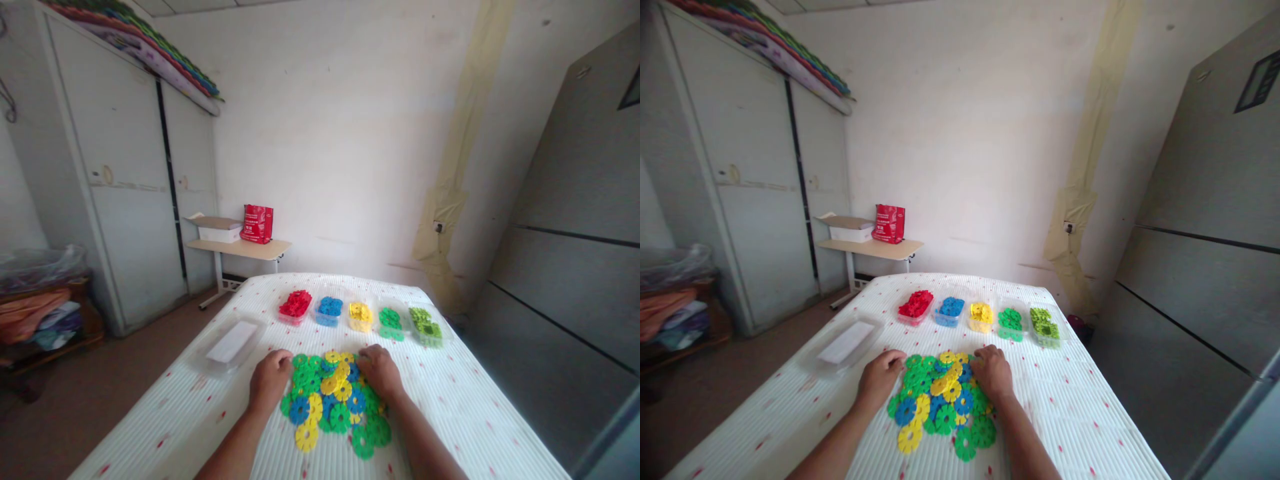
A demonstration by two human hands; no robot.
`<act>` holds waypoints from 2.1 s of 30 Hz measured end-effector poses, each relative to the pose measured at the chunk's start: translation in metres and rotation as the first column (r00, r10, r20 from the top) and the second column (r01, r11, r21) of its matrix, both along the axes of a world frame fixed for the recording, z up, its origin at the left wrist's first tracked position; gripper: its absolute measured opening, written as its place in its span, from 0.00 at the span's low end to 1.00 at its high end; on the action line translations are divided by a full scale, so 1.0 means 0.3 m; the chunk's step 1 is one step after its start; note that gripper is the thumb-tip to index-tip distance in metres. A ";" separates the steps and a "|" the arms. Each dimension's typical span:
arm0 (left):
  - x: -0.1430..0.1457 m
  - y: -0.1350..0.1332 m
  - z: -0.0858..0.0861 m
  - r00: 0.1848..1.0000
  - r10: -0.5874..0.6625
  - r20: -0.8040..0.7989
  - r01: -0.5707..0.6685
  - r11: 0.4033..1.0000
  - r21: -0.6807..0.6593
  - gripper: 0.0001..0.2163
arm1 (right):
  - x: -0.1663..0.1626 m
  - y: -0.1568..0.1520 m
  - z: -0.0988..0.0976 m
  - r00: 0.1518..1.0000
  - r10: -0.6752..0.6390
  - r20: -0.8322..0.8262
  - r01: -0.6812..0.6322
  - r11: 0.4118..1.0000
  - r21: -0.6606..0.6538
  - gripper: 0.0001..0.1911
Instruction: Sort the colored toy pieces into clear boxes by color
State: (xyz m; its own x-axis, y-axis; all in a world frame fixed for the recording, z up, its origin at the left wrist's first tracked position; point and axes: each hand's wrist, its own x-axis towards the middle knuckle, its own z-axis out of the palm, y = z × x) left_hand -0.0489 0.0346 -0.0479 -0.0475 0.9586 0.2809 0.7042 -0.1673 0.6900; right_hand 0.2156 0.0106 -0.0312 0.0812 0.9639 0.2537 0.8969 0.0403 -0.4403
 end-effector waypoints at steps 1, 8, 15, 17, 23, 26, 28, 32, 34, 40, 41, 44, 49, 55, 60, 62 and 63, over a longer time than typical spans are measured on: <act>0.001 0.001 0.000 1.000 0.001 0.001 -0.001 1.000 -0.002 0.09 | -0.013 0.005 0.002 1.000 -0.009 0.022 0.010 1.000 -0.016 0.14; -0.001 -0.008 0.005 0.999 -0.034 0.013 0.034 0.999 0.008 0.09 | -0.023 0.025 -0.015 0.957 -0.105 -0.270 0.112 0.994 0.013 0.06; -0.004 -0.005 -0.001 0.999 -0.036 0.025 0.035 0.999 0.010 0.09 | 0.051 0.002 0.019 0.845 -0.100 -0.526 0.139 0.990 0.034 0.05; -0.004 -0.005 -0.002 0.999 -0.038 0.025 0.038 0.999 0.012 0.09 | 0.082 -0.034 0.047 0.739 0.012 -0.673 0.002 1.000 0.020 0.08; -0.003 -0.007 -0.001 0.999 -0.040 0.020 0.040 0.999 0.000 0.09 | 0.126 -0.153 0.093 0.708 0.211 -0.674 -0.400 0.906 -0.136 0.17; -0.001 -0.010 0.003 0.999 -0.038 0.012 0.038 0.999 -0.003 0.09 | 0.109 -0.175 0.089 0.876 0.225 -0.426 -0.346 0.909 -0.231 0.23; -0.001 -0.012 0.007 0.999 -0.033 0.005 0.033 0.999 -0.008 0.09 | 0.093 -0.178 0.091 0.928 0.239 -0.286 -0.315 0.913 -0.260 0.23; -0.001 -0.015 0.012 0.999 -0.042 -0.001 0.042 0.999 -0.009 0.09 | 0.076 -0.172 0.101 0.948 0.265 -0.177 -0.301 0.926 -0.228 0.18; -0.001 -0.015 0.011 0.999 -0.048 0.002 0.048 0.999 -0.005 0.09 | 0.076 -0.169 0.099 0.948 0.255 -0.188 -0.290 0.938 -0.190 0.16; -0.002 -0.013 0.009 0.999 -0.045 0.005 0.045 0.999 -0.001 0.09 | 0.098 -0.166 0.088 0.851 0.209 -0.481 -0.322 0.932 -0.165 0.03; -0.001 -0.013 0.009 0.999 -0.043 0.005 0.043 0.999 -0.004 0.09 | 0.106 -0.163 0.091 0.817 0.181 -0.547 -0.332 0.924 -0.189 0.02; 0.001 -0.013 0.011 0.999 -0.041 0.004 0.041 0.999 -0.011 0.09 | 0.144 -0.135 0.115 0.773 0.094 -0.627 -0.335 0.900 -0.278 0.05; 0.002 -0.015 0.012 0.999 -0.037 0.006 0.037 0.999 -0.019 0.09 | 0.224 -0.020 0.194 0.750 -0.071 -0.658 0.030 0.997 -0.074 0.09; 0.001 -0.017 0.018 0.999 -0.039 0.005 0.039 0.999 -0.021 0.09 | 0.256 0.029 0.190 0.782 -0.221 -0.583 0.276 0.961 0.006 0.17; 0.003 -0.014 0.010 1.000 -0.028 0.002 0.028 0.999 -0.021 0.09 | 0.243 -0.045 0.056 0.872 -0.249 -0.421 0.275 0.961 0.001 0.07; 0.003 -0.016 0.010 1.000 -0.027 -0.001 0.027 1.000 -0.016 0.10 | 0.242 -0.061 0.014 0.922 -0.238 -0.304 0.257 0.966 0.025 0.08; 0.005 -0.019 0.013 1.000 -0.029 -0.002 0.029 0.999 -0.014 0.10 | 0.242 -0.065 0.001 0.941 -0.229 -0.248 0.245 0.969 0.038 0.09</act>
State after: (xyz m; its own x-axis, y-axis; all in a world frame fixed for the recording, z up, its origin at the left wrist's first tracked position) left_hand -0.0474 0.0288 -0.0441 -0.0194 0.9634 0.2675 0.7008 -0.1777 0.6909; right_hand 0.2882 -0.0089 -0.0309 0.3716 0.8907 0.2620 0.7522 -0.1234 -0.6472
